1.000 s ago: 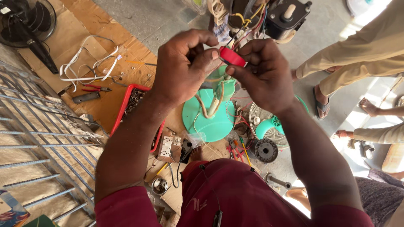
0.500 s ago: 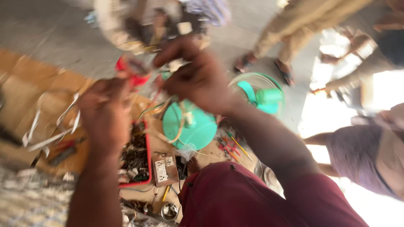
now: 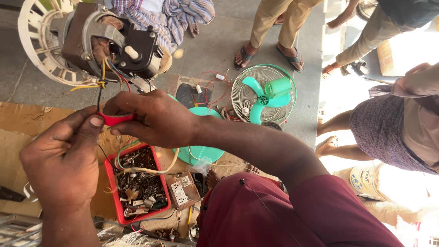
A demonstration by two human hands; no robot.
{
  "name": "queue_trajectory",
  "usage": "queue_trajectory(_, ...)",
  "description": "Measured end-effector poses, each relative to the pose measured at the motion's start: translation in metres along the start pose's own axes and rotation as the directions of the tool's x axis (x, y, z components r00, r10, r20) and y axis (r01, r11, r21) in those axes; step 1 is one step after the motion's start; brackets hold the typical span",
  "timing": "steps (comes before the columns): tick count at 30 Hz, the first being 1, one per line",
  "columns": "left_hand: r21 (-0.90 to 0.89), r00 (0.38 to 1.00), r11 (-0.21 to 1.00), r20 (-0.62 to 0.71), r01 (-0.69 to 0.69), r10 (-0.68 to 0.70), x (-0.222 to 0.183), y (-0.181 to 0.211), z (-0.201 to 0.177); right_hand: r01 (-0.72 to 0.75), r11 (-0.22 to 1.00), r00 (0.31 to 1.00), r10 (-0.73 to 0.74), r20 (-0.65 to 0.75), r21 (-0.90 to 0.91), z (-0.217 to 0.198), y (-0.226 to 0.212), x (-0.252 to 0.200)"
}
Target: The person wraps red electrical tape around multiple exposed wire ends on a fan motor assembly. The hands repeatedly pull tape, wrap it tightly around the wires, and tear it off to insulate the connections.
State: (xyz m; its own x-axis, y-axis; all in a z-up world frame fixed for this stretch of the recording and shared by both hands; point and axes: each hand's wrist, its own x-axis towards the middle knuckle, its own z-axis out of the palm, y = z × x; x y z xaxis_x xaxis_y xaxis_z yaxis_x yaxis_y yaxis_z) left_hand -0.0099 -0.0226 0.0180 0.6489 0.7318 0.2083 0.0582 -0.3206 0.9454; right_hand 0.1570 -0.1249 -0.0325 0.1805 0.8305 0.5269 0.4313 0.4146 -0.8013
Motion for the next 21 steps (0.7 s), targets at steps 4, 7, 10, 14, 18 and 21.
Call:
queue_trajectory(4,0.025,0.999,0.999,-0.024,0.038,-0.038,-0.001,-0.015,-0.005,0.025,0.996,1.000,-0.026,0.010,0.086,-0.011,-0.001,-0.001)
queue_trajectory(7,0.076,0.999,0.997,-0.018,-0.031,0.033,-0.002,-0.016,-0.003,0.046,0.996,0.999,-0.046,-0.009,0.074,-0.012,-0.004,-0.001)
queue_trajectory(10,0.059,0.993,0.995,-0.078,-0.081,0.085,-0.002,-0.007,0.004,-0.073,0.984,0.997,0.077,-0.016,0.163,-0.014,-0.013,0.001)
queue_trajectory(14,0.224,0.963,0.950,-0.109,-0.217,0.245,-0.016,-0.003,0.012,-0.233,0.588,0.962,0.254,0.097,0.774,-0.028,-0.030,0.014)
queue_trajectory(18,0.099,0.952,0.955,-0.098,-0.281,0.290,-0.023,-0.011,0.012,-0.344,0.383,0.904,0.382,0.191,0.857,-0.040,-0.049,0.023)
queue_trajectory(21,0.048,0.981,0.993,-0.159,-0.104,0.111,-0.008,-0.016,0.006,-0.351,0.731,0.923,0.375,0.086,0.585,-0.036,-0.053,0.023)
